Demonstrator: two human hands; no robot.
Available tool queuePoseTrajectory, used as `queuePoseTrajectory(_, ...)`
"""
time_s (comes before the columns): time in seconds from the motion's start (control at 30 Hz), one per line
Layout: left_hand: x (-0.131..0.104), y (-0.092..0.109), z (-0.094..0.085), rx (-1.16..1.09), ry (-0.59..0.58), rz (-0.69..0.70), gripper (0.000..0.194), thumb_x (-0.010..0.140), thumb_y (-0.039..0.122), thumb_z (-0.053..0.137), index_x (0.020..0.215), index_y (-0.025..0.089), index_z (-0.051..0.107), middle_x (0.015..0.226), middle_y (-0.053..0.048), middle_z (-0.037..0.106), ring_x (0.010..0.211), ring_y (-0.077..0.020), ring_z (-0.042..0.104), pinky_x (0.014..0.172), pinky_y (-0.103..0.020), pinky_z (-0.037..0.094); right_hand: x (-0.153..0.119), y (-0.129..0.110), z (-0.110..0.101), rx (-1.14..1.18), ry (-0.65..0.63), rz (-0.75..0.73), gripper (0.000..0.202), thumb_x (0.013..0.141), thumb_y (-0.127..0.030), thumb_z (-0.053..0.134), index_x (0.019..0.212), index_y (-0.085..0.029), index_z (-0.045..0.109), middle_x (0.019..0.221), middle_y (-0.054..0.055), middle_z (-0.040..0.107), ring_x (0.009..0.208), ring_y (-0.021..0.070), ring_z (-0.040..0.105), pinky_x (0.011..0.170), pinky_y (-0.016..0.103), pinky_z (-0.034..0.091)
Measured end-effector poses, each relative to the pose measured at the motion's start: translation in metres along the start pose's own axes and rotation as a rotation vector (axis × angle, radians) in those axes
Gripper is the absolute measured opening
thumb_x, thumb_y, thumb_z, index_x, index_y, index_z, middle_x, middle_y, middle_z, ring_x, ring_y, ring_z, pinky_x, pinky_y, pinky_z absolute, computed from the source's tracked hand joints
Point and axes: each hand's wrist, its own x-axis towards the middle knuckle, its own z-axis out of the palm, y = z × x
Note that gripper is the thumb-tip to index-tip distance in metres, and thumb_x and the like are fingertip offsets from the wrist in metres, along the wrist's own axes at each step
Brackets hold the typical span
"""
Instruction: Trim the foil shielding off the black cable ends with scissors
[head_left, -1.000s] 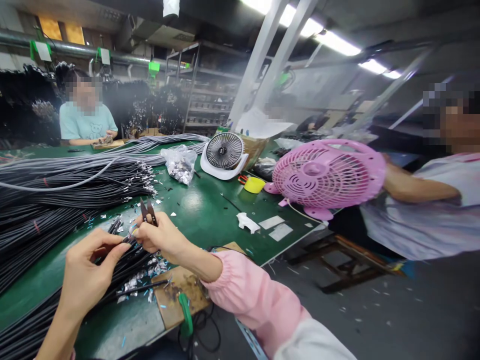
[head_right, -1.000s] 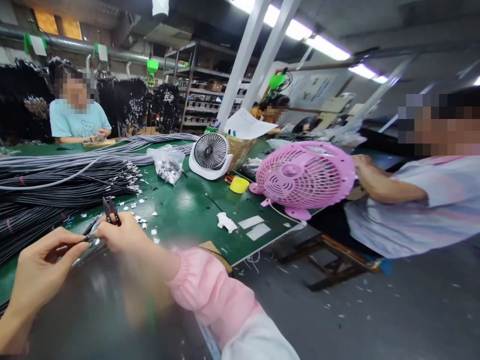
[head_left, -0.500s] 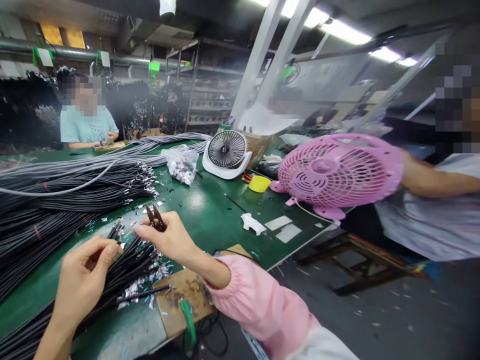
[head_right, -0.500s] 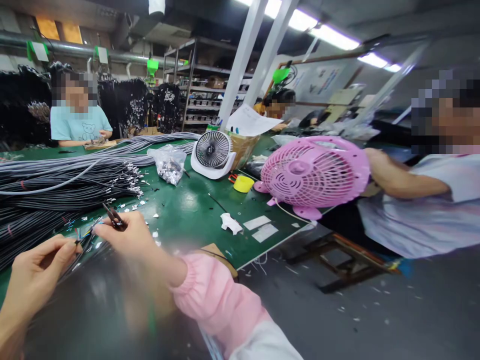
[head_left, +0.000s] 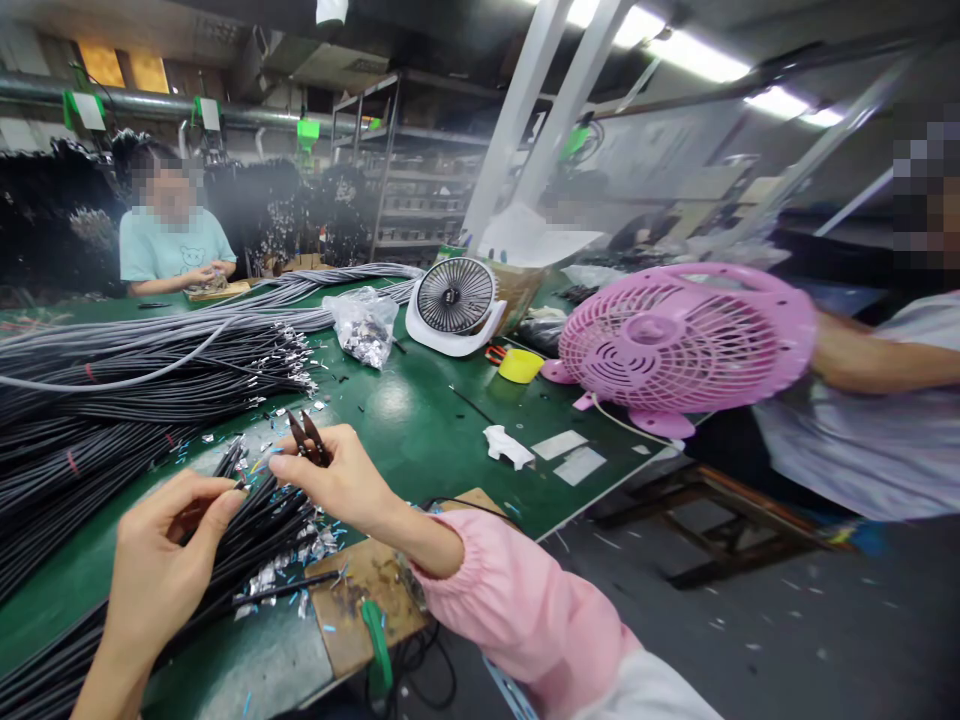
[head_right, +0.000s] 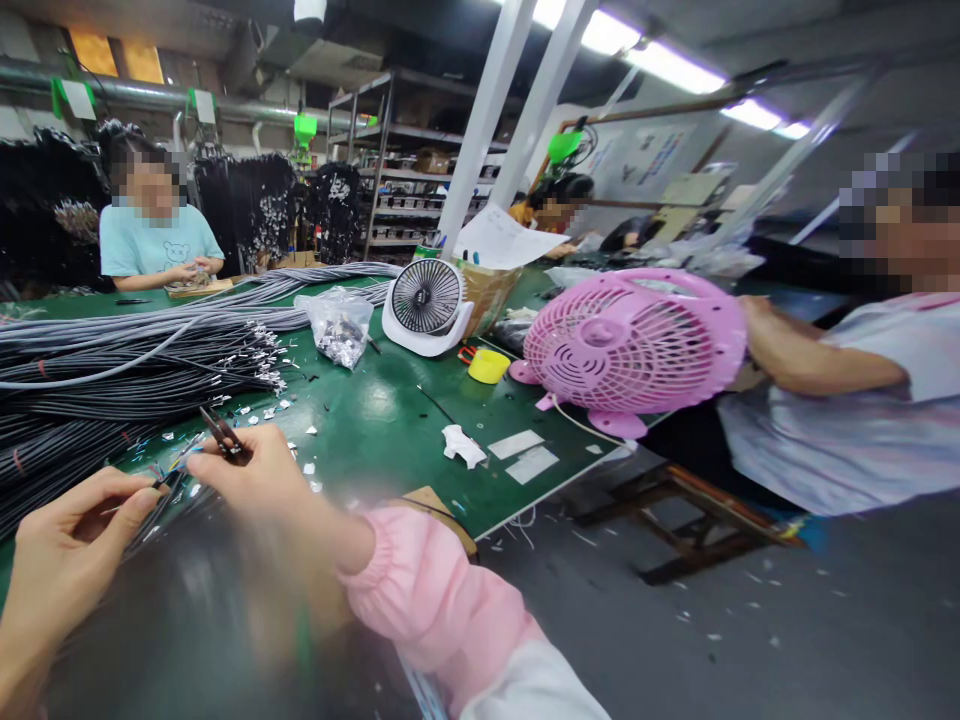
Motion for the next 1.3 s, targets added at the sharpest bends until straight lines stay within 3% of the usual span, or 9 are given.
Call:
queuePoseTrajectory(0.23,0.0,0.003,0.002,-0.028,-0.012,0.028,0.02,0.072,0.04,0.07,0.062,0.023,0.072,0.056,0.002,0.065,0.047,-0.0117,0.058,0.044,-0.017,0.047,0.006,0.006,-0.004,0.039,-0.093,0.044,0.029,0.065,-0.036,0.074,0.053,-0.018,0.054,0.045,-0.008,0.037,0.044,0.006,0.03,0.043,0.022,0.023)
queuePoseTrajectory(0.4,-0.003,0.004,0.008,-0.029,0.009,-0.057,0.018,0.07,0.038,0.071,0.062,0.022,0.072,0.056,0.001,0.069,0.046,-0.0119,0.061,0.043,-0.017,0.048,-0.002,0.022,-0.001,-0.286,0.085,-0.521,0.013,0.074,-0.021,0.063,0.061,-0.019,0.061,0.06,0.0,0.056,0.055,0.0111,0.047,0.055,0.025,0.038)
queuePoseTrajectory(0.53,-0.005,0.005,0.008,-0.062,0.046,-0.104,0.021,0.069,0.039,0.07,0.061,0.02,0.071,0.055,0.001,0.068,0.045,-0.013,0.06,0.042,-0.019,0.048,-0.008,0.031,0.002,-0.451,-0.057,-0.79,0.012,0.081,-0.019,0.061,0.071,-0.019,0.068,0.067,0.004,0.063,0.058,0.0124,0.052,0.055,0.025,0.039)
queuePoseTrajectory(0.6,-0.006,0.005,0.008,-0.067,0.066,-0.085,0.02,0.07,0.038,0.071,0.061,0.02,0.071,0.053,0.002,0.064,0.045,-0.0121,0.058,0.041,-0.018,0.045,-0.009,0.026,0.004,-0.396,0.019,-0.704,0.013,0.079,-0.021,0.062,0.067,-0.018,0.066,0.062,0.001,0.059,0.055,0.0115,0.048,0.053,0.025,0.038)
queuePoseTrajectory(0.7,-0.008,0.002,0.008,-0.057,0.1,-0.058,0.019,0.071,0.038,0.073,0.063,0.021,0.071,0.053,0.003,0.06,0.046,-0.011,0.055,0.042,-0.019,0.043,-0.007,0.012,0.005,-0.255,0.185,-0.354,0.021,0.074,-0.022,0.064,0.055,-0.019,0.056,0.052,-0.004,0.045,0.05,0.0095,0.04,0.049,0.024,0.033)
queuePoseTrajectory(0.87,-0.011,0.0,0.012,-0.053,0.096,-0.075,0.019,0.071,0.038,0.074,0.063,0.021,0.07,0.057,0.003,0.062,0.051,-0.0126,0.057,0.045,-0.02,0.043,-0.003,0.0,0.005,-0.08,0.027,0.028,0.024,0.07,-0.02,0.066,0.051,-0.017,0.053,0.049,-0.007,0.036,0.051,0.0079,0.033,0.047,0.022,0.025)
queuePoseTrajectory(1.0,-0.009,0.0,0.012,-0.038,0.038,-0.1,0.029,0.072,0.047,0.072,0.06,0.021,0.068,0.052,0.002,0.061,0.047,-0.0135,0.057,0.043,-0.021,0.045,-0.005,-0.001,0.007,-0.12,0.023,0.0,0.023,0.071,-0.015,0.061,0.049,-0.017,0.052,0.048,-0.007,0.036,0.05,0.0077,0.031,0.047,0.023,0.024)
queuePoseTrajectory(1.17,-0.007,-0.003,0.009,-0.045,-0.005,-0.114,0.032,0.073,0.051,0.069,0.062,0.021,0.068,0.056,0.0,0.068,0.049,-0.0149,0.062,0.045,-0.021,0.048,-0.006,0.004,0.01,-0.321,0.071,-0.316,0.035,0.07,-0.008,0.057,0.044,-0.02,0.038,0.048,-0.007,0.03,0.05,0.0082,0.031,0.05,0.024,0.025)
queuePoseTrajectory(1.3,-0.008,-0.003,0.008,-0.063,0.006,-0.108,0.026,0.073,0.045,0.07,0.065,0.021,0.07,0.058,0.001,0.068,0.05,-0.0142,0.062,0.046,-0.019,0.047,-0.002,0.016,0.007,-0.462,-0.071,-0.458,0.03,0.069,-0.004,0.059,0.047,-0.019,0.045,0.051,-0.005,0.041,0.053,0.0089,0.038,0.054,0.024,0.031)
